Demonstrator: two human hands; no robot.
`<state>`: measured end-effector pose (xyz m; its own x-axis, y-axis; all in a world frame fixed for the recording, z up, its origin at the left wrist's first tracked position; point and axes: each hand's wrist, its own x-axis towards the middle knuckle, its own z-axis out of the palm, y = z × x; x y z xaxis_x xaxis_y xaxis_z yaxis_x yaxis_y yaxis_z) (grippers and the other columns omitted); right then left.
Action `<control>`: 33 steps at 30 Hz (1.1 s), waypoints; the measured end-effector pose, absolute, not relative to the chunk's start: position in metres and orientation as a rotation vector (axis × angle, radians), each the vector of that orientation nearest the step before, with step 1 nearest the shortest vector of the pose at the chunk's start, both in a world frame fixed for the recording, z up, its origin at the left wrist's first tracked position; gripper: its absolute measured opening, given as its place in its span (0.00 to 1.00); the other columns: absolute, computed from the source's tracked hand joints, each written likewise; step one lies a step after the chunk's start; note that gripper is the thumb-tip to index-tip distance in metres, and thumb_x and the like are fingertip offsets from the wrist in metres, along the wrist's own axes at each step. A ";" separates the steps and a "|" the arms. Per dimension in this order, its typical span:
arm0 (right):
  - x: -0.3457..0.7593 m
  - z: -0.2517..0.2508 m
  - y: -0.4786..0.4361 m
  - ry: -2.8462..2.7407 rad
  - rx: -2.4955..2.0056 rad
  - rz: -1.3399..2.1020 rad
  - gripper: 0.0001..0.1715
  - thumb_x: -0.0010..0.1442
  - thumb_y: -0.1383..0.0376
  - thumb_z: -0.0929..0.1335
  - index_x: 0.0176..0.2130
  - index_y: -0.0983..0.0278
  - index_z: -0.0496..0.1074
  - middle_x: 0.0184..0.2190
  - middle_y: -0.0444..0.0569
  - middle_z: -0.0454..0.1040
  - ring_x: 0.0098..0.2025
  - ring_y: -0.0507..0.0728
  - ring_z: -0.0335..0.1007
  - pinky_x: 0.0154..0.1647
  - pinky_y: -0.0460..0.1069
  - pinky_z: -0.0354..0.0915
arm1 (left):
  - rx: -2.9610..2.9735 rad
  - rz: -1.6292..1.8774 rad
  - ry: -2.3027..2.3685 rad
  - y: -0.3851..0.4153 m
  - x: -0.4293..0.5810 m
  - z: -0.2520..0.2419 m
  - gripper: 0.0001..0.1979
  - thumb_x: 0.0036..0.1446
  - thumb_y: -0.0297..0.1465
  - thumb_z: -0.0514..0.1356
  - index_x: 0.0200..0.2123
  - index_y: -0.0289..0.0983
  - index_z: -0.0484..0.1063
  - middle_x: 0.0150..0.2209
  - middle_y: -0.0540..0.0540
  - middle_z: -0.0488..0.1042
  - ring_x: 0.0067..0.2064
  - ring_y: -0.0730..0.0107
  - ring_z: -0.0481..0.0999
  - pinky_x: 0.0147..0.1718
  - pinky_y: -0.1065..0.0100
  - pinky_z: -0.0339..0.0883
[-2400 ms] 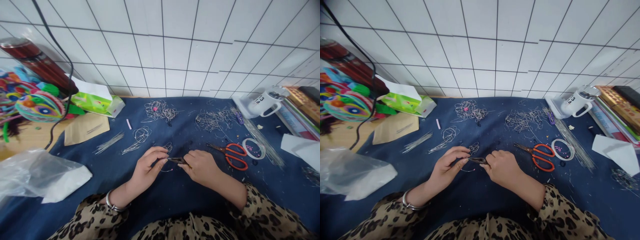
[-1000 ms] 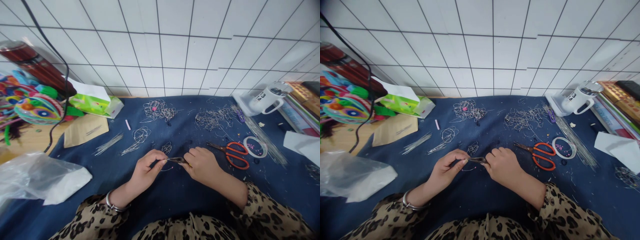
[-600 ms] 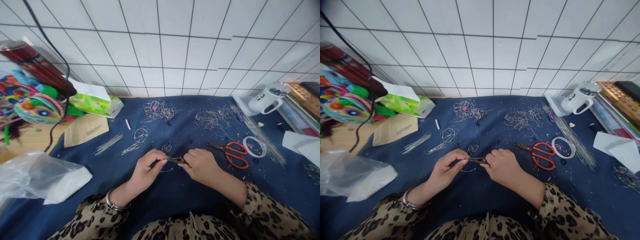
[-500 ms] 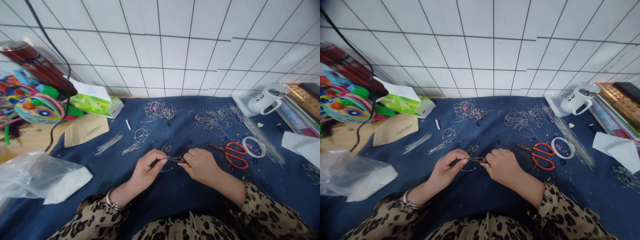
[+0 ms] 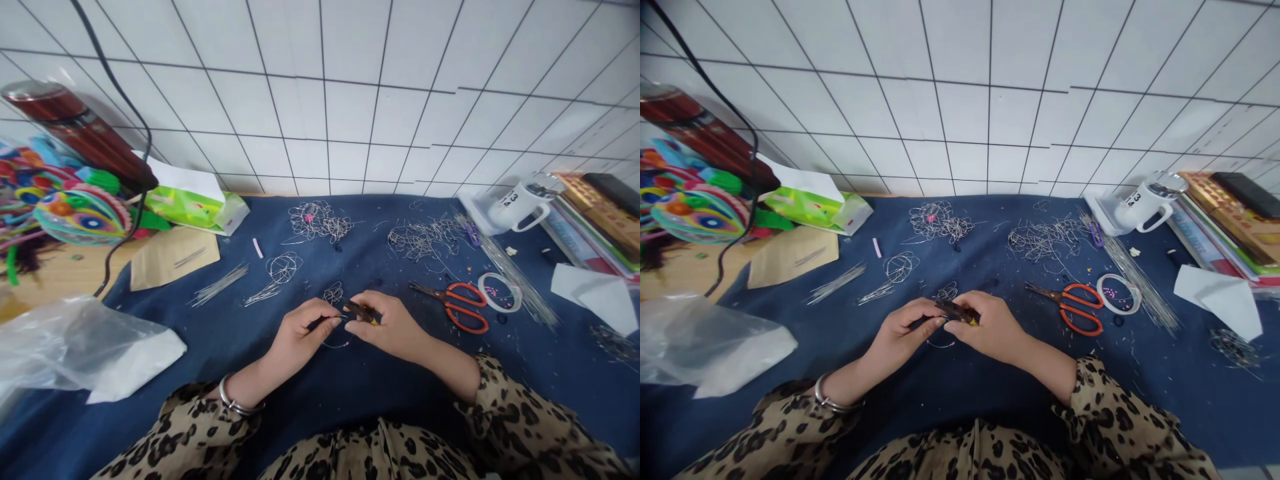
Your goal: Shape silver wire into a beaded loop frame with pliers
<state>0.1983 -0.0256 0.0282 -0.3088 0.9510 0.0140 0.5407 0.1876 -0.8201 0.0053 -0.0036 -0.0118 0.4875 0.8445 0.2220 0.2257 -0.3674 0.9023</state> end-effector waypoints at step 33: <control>0.205 0.018 -0.027 -1.779 -1.386 1.211 0.09 0.55 0.62 0.64 0.28 0.65 0.67 0.24 0.41 0.62 0.28 0.49 0.60 0.32 0.46 0.57 | 1.640 0.586 0.839 -0.001 0.002 -0.006 0.08 0.56 0.32 0.57 0.34 0.35 0.74 0.28 0.48 0.70 0.30 0.72 0.67 0.30 0.71 0.61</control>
